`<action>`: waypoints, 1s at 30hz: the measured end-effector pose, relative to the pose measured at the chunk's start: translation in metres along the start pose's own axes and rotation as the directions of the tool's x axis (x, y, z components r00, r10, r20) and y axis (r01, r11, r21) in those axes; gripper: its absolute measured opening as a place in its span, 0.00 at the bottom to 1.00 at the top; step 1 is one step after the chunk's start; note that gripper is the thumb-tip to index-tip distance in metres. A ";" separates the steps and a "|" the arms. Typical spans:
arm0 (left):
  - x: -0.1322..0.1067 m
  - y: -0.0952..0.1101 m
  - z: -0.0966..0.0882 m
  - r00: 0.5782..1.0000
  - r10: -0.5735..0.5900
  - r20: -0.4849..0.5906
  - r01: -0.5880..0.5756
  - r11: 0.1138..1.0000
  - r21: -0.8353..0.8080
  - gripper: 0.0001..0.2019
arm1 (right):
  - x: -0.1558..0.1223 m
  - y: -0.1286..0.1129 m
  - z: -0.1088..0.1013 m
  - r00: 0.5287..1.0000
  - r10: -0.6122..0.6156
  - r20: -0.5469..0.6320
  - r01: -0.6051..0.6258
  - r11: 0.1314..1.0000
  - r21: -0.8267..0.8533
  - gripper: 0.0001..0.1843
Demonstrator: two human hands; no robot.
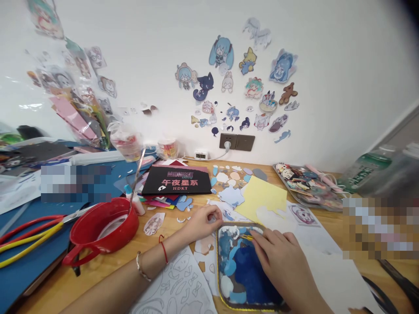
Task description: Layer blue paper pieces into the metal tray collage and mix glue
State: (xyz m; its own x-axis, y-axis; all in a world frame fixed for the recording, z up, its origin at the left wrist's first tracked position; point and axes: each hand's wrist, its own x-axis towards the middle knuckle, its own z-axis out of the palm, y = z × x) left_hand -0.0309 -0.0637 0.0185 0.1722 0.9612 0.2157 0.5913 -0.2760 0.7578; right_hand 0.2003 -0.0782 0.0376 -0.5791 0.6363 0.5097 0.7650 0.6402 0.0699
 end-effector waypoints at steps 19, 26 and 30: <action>0.001 -0.003 0.002 1.000 -0.003 0.000 0.003 0.999 -0.033 0.03 | 0.003 0.001 -0.005 0.999 0.036 -0.039 -0.031 0.993 0.113 0.14; 0.002 -0.001 0.001 1.000 -0.028 0.011 0.028 0.999 -0.036 0.03 | 0.004 0.001 -0.008 1.000 0.021 -0.007 -0.019 0.980 0.199 0.15; 0.001 -0.001 0.001 0.999 -0.035 0.008 0.035 0.999 -0.023 0.03 | 0.002 0.004 -0.008 0.999 0.015 0.038 -0.023 0.974 0.226 0.15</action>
State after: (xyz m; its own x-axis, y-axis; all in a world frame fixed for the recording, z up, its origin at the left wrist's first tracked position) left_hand -0.0305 -0.0623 0.0178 0.1579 0.9702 0.1838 0.5788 -0.2417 0.7788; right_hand 0.2041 -0.0779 0.0464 -0.5782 0.6615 0.4776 0.6945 0.7063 -0.1375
